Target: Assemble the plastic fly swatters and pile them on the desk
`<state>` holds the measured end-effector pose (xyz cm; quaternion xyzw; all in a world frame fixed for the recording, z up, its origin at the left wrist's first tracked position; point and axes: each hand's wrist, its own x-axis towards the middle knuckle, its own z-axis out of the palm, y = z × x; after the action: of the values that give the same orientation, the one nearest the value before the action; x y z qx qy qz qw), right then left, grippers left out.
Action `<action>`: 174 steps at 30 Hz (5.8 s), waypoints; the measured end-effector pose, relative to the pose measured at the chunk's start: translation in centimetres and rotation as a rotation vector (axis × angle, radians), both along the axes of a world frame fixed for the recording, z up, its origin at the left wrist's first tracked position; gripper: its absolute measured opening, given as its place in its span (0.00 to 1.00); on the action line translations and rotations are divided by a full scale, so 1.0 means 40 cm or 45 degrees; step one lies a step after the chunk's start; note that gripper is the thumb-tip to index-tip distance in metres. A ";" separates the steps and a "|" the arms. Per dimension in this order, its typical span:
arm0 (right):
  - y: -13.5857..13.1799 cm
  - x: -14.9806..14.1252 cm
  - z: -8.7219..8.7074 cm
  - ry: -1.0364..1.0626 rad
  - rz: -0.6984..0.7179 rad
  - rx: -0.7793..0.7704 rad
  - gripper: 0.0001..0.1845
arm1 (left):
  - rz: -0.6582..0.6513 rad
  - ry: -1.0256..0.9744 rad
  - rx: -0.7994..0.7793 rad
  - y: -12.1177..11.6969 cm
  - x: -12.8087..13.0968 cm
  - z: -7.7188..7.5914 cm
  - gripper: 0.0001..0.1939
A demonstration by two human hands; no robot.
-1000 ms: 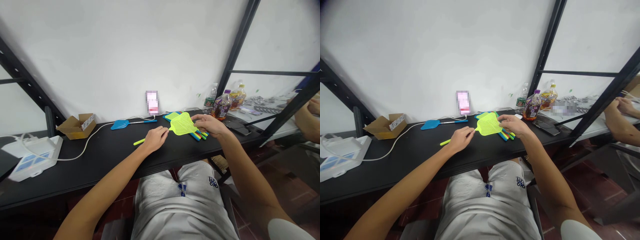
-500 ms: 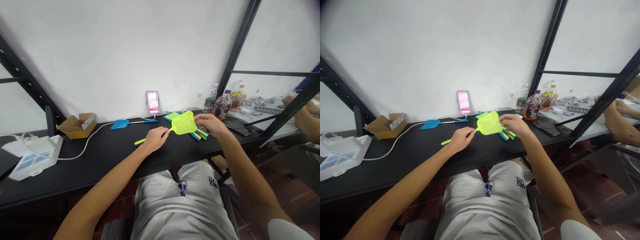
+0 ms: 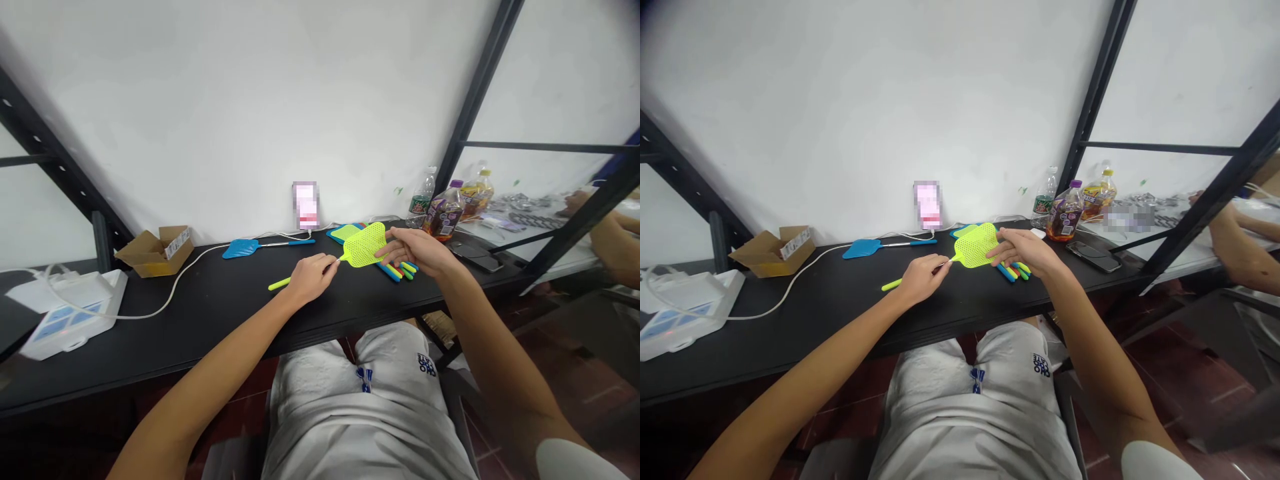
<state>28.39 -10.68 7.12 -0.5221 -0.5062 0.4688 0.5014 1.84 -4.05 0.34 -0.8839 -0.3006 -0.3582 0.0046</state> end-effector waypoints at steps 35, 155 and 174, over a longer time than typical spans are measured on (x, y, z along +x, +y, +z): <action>0.043 -0.001 -0.055 0.027 -0.084 0.342 0.15 | 0.094 -0.039 -0.119 -0.010 0.004 0.019 0.24; -0.005 -0.036 -0.043 -1.067 0.389 0.322 0.20 | 0.181 0.087 -0.137 0.059 -0.016 -0.016 0.01; -0.038 -0.085 -0.014 -0.575 0.163 0.590 0.19 | -0.246 -0.049 -0.162 0.009 -0.009 0.014 0.09</action>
<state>24.98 -12.20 6.56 -0.4520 -0.7296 0.2442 0.4514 1.47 -3.68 0.91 -0.9002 -0.2363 -0.3542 -0.0918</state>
